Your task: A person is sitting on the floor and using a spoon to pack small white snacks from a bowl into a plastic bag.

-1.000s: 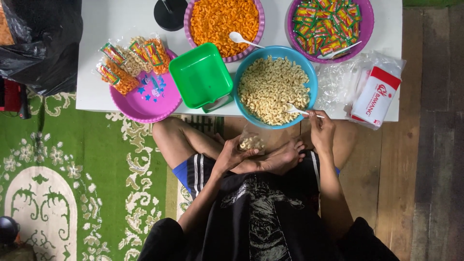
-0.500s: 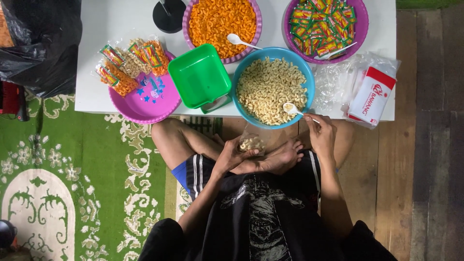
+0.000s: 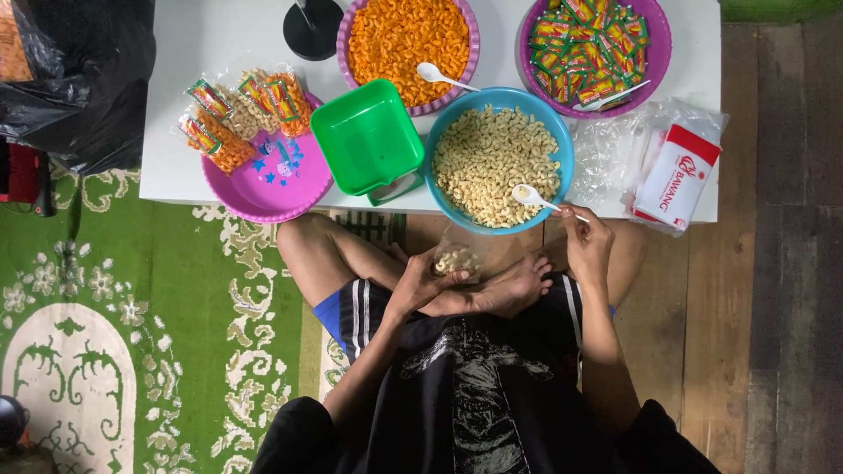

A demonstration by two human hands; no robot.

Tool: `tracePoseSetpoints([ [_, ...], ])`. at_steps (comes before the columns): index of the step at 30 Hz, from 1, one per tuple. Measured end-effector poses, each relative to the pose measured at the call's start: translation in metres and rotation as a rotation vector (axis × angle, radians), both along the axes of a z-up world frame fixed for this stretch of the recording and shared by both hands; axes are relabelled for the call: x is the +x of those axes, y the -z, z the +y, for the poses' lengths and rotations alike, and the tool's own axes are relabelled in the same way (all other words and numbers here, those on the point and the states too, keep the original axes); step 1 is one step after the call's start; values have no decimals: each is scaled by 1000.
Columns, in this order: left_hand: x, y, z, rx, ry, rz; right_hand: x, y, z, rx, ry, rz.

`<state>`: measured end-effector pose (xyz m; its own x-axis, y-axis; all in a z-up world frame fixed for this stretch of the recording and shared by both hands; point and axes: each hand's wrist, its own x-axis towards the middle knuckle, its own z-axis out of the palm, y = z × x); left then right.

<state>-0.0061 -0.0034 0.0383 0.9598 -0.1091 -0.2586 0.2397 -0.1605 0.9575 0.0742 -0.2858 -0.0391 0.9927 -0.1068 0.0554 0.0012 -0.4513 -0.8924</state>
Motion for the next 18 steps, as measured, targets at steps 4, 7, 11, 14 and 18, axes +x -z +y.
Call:
tracePoseSetpoints([
  [4,1,0,-1,-11,4,3,1,-17,-1,40,10,6],
  [7,0,6,0,-4,21,10,2,-32,-1,118,-18,3],
  [11,0,5,1,-5,28,-3,3,-52,-9,107,-80,-3],
  [14,0,2,0,-7,25,4,2,-72,-6,102,-117,-2],
  [18,-2,4,2,-7,27,8,2,-97,-3,151,-252,-75],
])
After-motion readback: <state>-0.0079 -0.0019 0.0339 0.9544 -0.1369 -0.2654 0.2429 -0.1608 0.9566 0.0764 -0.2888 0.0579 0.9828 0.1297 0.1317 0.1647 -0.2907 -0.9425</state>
